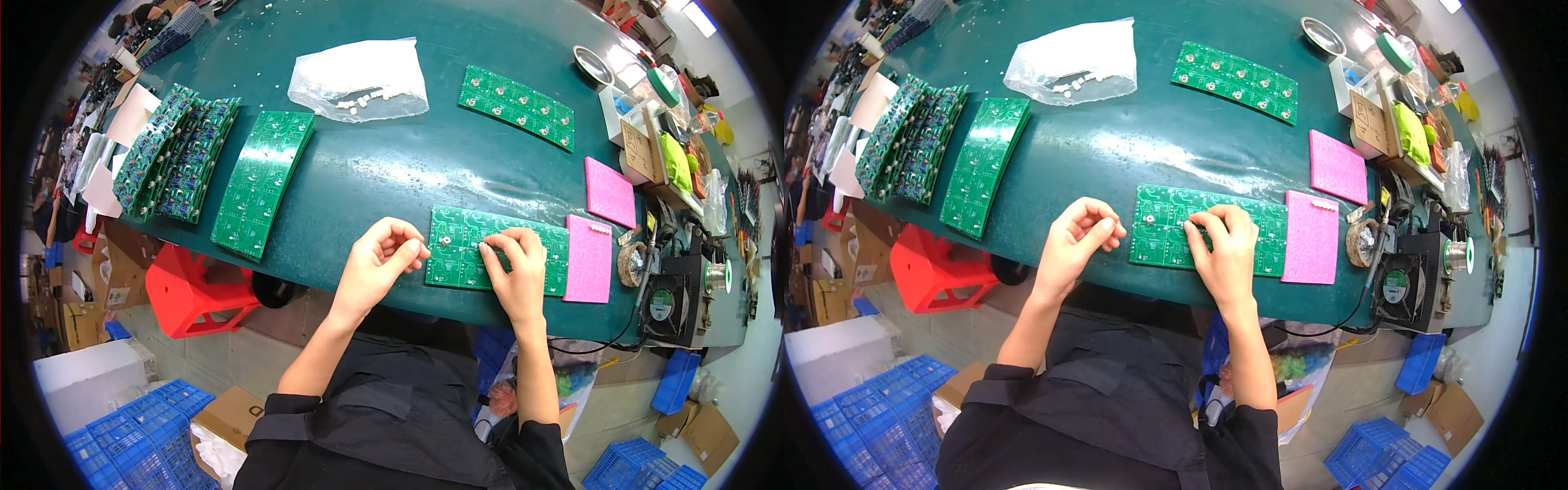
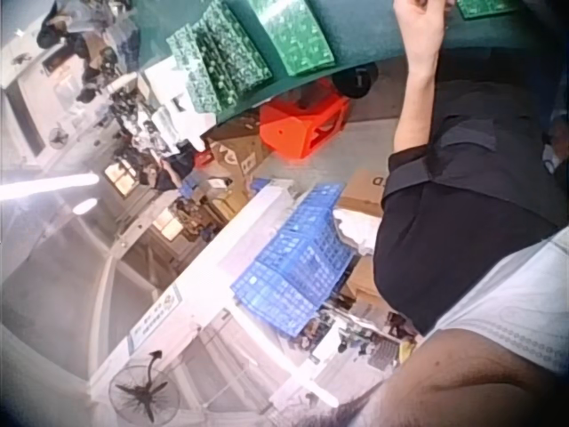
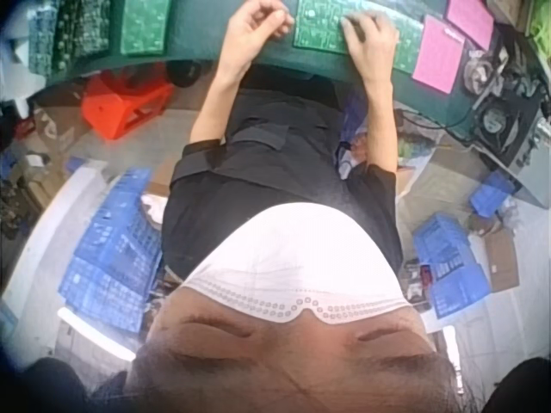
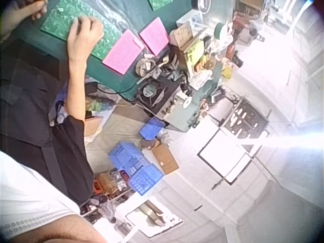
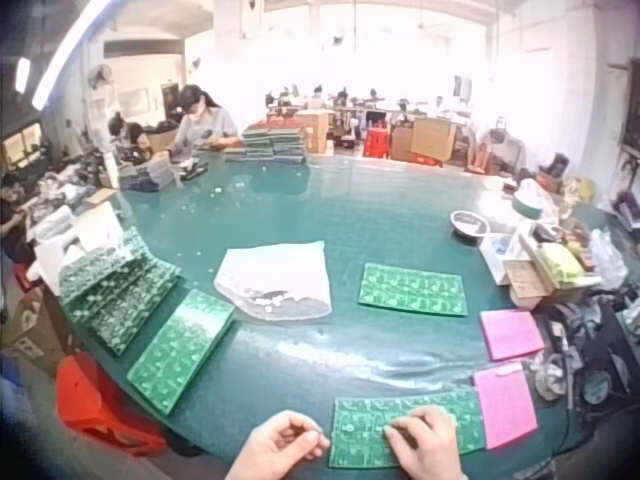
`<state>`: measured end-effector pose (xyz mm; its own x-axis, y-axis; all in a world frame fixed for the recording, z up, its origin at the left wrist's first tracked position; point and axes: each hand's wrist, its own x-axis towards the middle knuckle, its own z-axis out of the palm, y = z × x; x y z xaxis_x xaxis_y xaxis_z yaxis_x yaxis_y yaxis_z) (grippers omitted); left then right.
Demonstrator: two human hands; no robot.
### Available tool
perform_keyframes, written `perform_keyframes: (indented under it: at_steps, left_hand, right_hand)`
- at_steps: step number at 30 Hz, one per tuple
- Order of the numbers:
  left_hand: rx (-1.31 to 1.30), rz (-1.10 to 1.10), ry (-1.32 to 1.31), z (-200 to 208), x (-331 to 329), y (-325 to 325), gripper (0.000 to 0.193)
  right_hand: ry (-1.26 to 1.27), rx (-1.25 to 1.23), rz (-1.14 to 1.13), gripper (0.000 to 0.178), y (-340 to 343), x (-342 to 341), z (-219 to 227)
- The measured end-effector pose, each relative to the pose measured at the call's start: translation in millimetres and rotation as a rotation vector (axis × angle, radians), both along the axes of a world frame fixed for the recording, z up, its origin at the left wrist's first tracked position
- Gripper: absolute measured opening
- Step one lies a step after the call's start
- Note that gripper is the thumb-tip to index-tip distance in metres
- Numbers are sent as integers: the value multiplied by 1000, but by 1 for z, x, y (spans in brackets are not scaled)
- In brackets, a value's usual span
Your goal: Manually inserting small components into green printed circuit boards (PCBs).
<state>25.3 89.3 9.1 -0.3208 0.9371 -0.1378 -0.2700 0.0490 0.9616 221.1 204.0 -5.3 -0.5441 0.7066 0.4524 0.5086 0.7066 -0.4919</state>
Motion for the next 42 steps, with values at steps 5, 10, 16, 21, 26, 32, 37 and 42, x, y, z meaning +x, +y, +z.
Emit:
perform_keyframes:
  at_steps: [5,10,16,21,26,32,37,42]
  left_hand:
    - [-10,10,3,-1,1,-1,10]
    - [-12,15,14,-2,-1,-2,10]
    - [-35,34,21,-1,-4,-5,9]
    - [-42,46,35,-1,-6,-6,9]
    - [-41,32,23,-3,-3,0,8]
    - [-36,64,108,-2,3,7,9]
    - [-29,109,109,-13,-7,-3,9]
    - [-40,103,92,-14,-4,-1,9]
  right_hand:
    - [-27,46,6,15,-2,-3,5]
    - [-96,80,40,16,3,0,10]
    - [-134,100,133,15,10,0,18]
    - [-130,91,147,15,11,0,16]
    - [-148,198,40,15,2,-4,10]
    - [-225,269,6,14,1,5,11]
    - [-195,312,-17,13,-7,-3,-4]
    - [-205,294,28,10,-5,-2,-6]
